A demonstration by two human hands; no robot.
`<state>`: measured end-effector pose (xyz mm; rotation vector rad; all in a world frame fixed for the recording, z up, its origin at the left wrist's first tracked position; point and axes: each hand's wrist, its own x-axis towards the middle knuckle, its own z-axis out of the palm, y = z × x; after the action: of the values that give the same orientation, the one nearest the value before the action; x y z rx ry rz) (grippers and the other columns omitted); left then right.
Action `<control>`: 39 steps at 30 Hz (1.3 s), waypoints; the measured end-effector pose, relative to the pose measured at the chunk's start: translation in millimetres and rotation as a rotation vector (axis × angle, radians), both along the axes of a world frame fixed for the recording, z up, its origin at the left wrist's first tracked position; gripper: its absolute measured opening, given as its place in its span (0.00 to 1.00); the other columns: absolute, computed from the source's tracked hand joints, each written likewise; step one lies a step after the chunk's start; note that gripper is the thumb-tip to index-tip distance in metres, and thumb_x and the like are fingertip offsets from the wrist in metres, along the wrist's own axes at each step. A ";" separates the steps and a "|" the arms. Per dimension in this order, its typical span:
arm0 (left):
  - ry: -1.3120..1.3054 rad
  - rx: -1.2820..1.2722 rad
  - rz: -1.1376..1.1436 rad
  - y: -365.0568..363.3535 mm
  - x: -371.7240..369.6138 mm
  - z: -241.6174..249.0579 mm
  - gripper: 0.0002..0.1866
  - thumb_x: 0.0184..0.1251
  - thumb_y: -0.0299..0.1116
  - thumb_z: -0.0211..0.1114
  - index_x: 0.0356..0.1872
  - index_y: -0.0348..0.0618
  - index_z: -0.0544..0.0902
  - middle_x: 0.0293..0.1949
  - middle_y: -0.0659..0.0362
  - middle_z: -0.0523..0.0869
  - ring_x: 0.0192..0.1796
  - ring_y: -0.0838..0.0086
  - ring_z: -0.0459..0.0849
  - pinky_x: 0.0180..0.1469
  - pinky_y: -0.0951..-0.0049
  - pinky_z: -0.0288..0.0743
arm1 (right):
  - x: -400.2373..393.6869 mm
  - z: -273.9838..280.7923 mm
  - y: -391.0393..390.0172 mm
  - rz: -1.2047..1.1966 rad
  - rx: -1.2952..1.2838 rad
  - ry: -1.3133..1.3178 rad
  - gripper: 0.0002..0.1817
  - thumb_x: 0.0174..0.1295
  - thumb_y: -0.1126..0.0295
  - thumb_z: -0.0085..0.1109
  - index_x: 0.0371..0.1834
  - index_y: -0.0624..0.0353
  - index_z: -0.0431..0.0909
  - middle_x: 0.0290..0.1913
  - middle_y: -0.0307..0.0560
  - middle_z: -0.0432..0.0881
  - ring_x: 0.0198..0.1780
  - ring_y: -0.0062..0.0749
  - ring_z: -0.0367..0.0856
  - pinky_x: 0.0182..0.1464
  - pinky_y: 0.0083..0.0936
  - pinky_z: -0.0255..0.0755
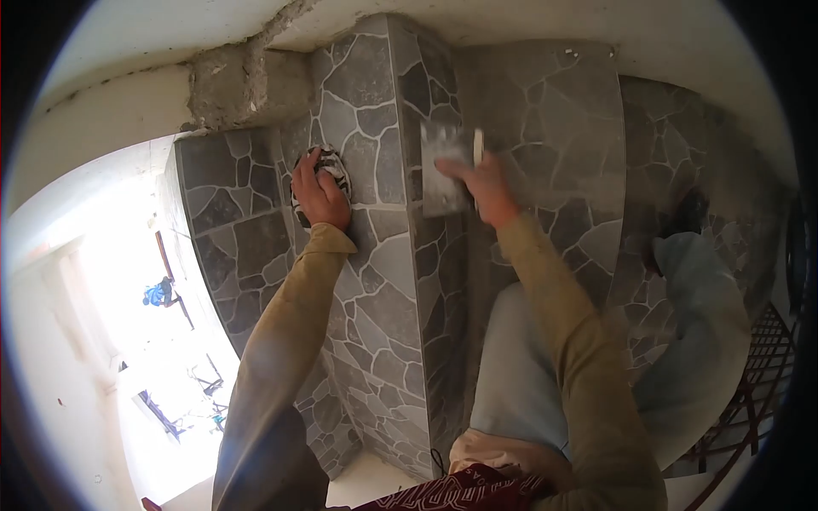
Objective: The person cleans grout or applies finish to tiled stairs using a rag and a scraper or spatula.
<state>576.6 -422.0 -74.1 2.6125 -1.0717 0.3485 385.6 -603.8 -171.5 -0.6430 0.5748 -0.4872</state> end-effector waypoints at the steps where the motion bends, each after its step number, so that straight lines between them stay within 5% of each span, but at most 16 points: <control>1: -0.005 -0.008 0.008 -1.2 -2.1 0.2 0.22 0.69 0.32 0.50 0.62 0.41 0.79 0.62 0.39 0.77 0.65 0.44 0.73 0.70 0.50 0.62 | 16.6 -0.7 -12.7 0.020 -0.032 -0.027 0.21 0.54 0.70 0.77 0.50 0.65 0.83 0.46 0.43 0.87 0.46 0.23 0.83 0.52 0.26 0.75; 9: -0.015 0.014 0.008 -1.9 -1.9 2.6 0.22 0.70 0.32 0.49 0.61 0.39 0.80 0.62 0.40 0.77 0.64 0.44 0.73 0.69 0.51 0.62 | 1.0 24.6 -9.8 -0.081 -0.069 -0.003 0.14 0.55 0.68 0.77 0.41 0.62 0.85 0.39 0.38 0.86 0.39 0.19 0.80 0.45 0.26 0.73; 15: -0.004 -0.026 -0.030 0.3 -4.2 0.4 0.22 0.69 0.32 0.49 0.60 0.38 0.80 0.61 0.40 0.78 0.64 0.44 0.74 0.69 0.50 0.62 | 13.0 2.3 -9.9 0.107 -0.189 0.091 0.12 0.58 0.69 0.75 0.41 0.62 0.85 0.36 0.33 0.85 0.34 0.15 0.79 0.37 0.22 0.73; 18: -0.026 0.000 0.008 -3.8 -1.9 0.3 0.22 0.69 0.31 0.49 0.61 0.38 0.80 0.61 0.40 0.78 0.64 0.43 0.73 0.69 0.49 0.62 | 18.9 -7.3 2.3 -0.221 -0.309 0.044 0.15 0.56 0.68 0.76 0.41 0.66 0.85 0.37 0.36 0.86 0.36 0.19 0.80 0.40 0.24 0.76; 20: -0.023 -0.014 -0.007 0.9 -4.3 -1.3 0.22 0.69 0.31 0.49 0.61 0.39 0.80 0.61 0.40 0.78 0.64 0.43 0.73 0.69 0.49 0.62 | 18.9 9.8 -12.5 -0.030 -0.071 -0.032 0.14 0.56 0.68 0.76 0.40 0.65 0.85 0.36 0.35 0.86 0.36 0.19 0.79 0.40 0.24 0.75; 33: -0.027 -0.019 -0.002 -6.5 -3.4 1.4 0.22 0.69 0.31 0.49 0.61 0.40 0.80 0.62 0.40 0.77 0.64 0.44 0.73 0.69 0.50 0.62 | 3.9 15.1 -10.9 0.004 -0.182 0.059 0.15 0.55 0.70 0.77 0.42 0.65 0.85 0.39 0.41 0.87 0.38 0.22 0.83 0.43 0.27 0.77; 39: -0.031 0.007 -0.005 1.8 -9.4 4.7 0.22 0.69 0.31 0.49 0.60 0.40 0.80 0.61 0.40 0.78 0.64 0.44 0.74 0.68 0.50 0.63 | 8.2 17.9 -15.2 0.109 0.001 -0.047 0.16 0.54 0.69 0.78 0.42 0.65 0.85 0.41 0.44 0.88 0.38 0.23 0.83 0.42 0.27 0.77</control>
<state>567.3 -420.2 -69.4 2.6176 -1.0914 0.3855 393.8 -619.0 -153.6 -0.6563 0.4928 -0.3987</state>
